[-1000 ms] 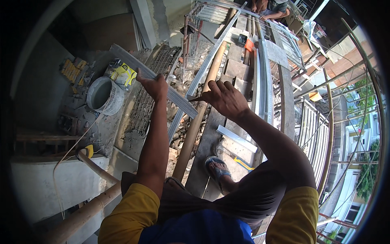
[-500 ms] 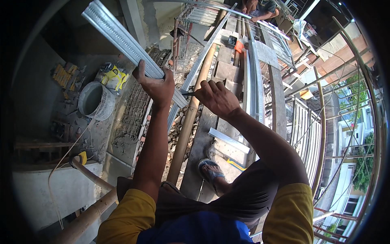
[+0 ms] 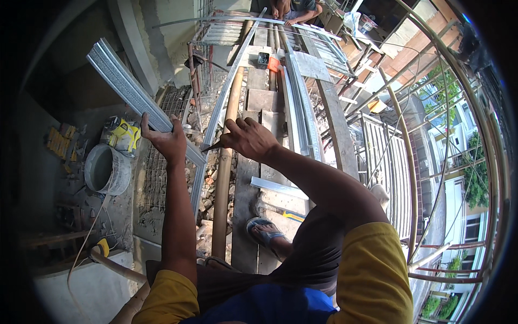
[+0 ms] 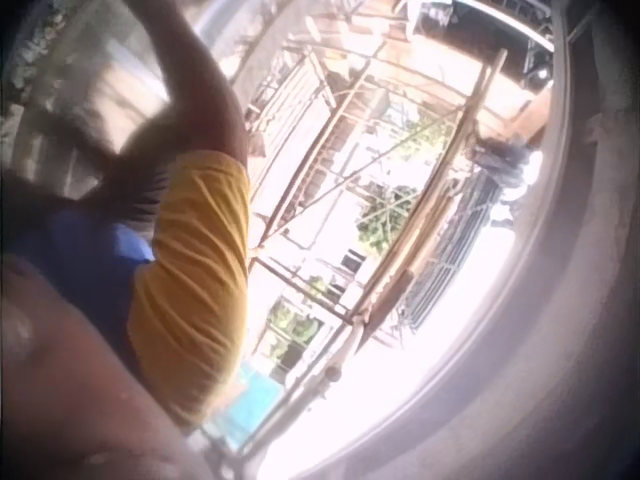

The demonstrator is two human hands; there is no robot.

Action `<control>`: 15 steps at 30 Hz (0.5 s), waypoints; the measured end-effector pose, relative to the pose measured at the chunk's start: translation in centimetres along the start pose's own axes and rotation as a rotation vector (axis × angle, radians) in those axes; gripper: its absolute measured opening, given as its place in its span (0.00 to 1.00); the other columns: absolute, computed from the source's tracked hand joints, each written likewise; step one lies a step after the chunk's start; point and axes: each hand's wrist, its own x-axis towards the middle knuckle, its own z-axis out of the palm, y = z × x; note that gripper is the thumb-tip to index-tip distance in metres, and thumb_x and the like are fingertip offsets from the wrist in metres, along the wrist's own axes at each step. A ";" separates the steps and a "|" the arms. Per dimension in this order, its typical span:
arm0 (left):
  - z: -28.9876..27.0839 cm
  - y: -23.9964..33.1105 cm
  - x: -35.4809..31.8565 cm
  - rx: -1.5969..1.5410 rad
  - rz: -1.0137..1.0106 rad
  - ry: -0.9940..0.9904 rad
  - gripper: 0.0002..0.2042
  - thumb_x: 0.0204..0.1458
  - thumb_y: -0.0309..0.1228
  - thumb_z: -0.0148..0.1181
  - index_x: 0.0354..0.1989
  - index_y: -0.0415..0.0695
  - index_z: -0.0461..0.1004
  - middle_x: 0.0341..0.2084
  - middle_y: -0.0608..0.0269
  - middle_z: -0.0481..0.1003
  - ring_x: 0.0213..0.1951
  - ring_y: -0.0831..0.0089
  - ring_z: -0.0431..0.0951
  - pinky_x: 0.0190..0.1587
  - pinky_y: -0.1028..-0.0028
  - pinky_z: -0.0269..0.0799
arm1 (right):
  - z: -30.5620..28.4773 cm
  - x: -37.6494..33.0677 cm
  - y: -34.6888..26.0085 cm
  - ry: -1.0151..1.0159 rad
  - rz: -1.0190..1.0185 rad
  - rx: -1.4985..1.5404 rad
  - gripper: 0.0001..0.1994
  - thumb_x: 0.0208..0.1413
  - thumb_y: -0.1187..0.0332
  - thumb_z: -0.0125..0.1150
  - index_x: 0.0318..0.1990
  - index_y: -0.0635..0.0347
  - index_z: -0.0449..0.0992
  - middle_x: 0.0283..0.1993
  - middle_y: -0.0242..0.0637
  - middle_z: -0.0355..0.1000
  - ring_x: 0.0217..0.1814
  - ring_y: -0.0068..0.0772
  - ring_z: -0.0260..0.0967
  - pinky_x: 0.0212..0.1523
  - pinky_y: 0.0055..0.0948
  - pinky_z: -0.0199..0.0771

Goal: The person cuts a long metal profile into smaller pieces using tin snips while standing on scaffolding at a construction site. After cutting, the person positions one of the cut pieces against the ceiling area.

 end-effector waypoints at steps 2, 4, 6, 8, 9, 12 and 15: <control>-0.1 -1.2 1.0 0.007 0.012 0.064 0.37 0.45 0.21 0.62 0.61 0.45 0.44 0.53 0.31 0.56 0.48 0.43 0.71 0.52 0.55 0.72 | 1.7 -0.8 2.0 -0.203 0.453 0.261 0.07 0.56 0.62 0.55 0.37 0.53 0.72 0.39 0.44 0.69 0.38 0.42 0.73 0.36 0.40 0.73; -0.9 0.3 2.6 -0.105 -0.369 0.212 0.40 0.44 0.22 0.62 0.62 0.46 0.41 0.52 0.30 0.56 0.46 0.42 0.73 0.51 0.55 0.75 | 6.2 -5.4 7.5 -0.481 0.724 0.482 0.09 0.55 0.61 0.58 0.36 0.56 0.73 0.37 0.50 0.73 0.38 0.49 0.75 0.37 0.45 0.73; -2.3 -0.3 4.0 -0.146 -0.609 0.296 0.42 0.45 0.21 0.61 0.64 0.48 0.37 0.53 0.30 0.53 0.49 0.41 0.71 0.54 0.55 0.76 | 9.4 -9.6 9.7 -0.336 0.657 0.421 0.14 0.54 0.56 0.59 0.36 0.58 0.74 0.35 0.50 0.74 0.38 0.52 0.74 0.38 0.44 0.72; -3.9 -3.1 4.3 -0.115 -0.553 0.323 0.42 0.45 0.23 0.61 0.64 0.48 0.37 0.54 0.31 0.52 0.51 0.40 0.70 0.56 0.55 0.74 | 6.4 -5.7 7.8 -0.508 0.868 0.641 0.16 0.56 0.54 0.57 0.36 0.58 0.74 0.34 0.50 0.74 0.38 0.55 0.74 0.39 0.46 0.72; -3.1 -2.4 3.6 -0.117 -0.541 0.268 0.42 0.45 0.23 0.62 0.64 0.47 0.38 0.54 0.31 0.52 0.51 0.40 0.70 0.55 0.55 0.74 | 6.8 -6.5 8.0 -0.404 0.844 0.634 0.17 0.56 0.52 0.55 0.36 0.58 0.74 0.34 0.49 0.74 0.38 0.54 0.74 0.38 0.47 0.72; -1.1 -1.1 2.0 -0.139 -0.514 0.136 0.41 0.45 0.25 0.63 0.64 0.47 0.40 0.55 0.33 0.52 0.51 0.40 0.69 0.55 0.56 0.73 | 7.9 -7.1 7.8 -0.275 0.796 0.515 0.19 0.58 0.49 0.51 0.38 0.56 0.74 0.35 0.49 0.74 0.39 0.54 0.74 0.38 0.49 0.73; -0.1 -1.1 1.2 -0.234 -0.474 0.090 0.40 0.45 0.25 0.62 0.65 0.47 0.43 0.57 0.34 0.51 0.51 0.43 0.70 0.54 0.59 0.72 | 7.2 -5.5 6.8 -0.319 0.824 0.479 0.18 0.58 0.47 0.51 0.42 0.52 0.73 0.38 0.45 0.75 0.42 0.53 0.74 0.39 0.49 0.73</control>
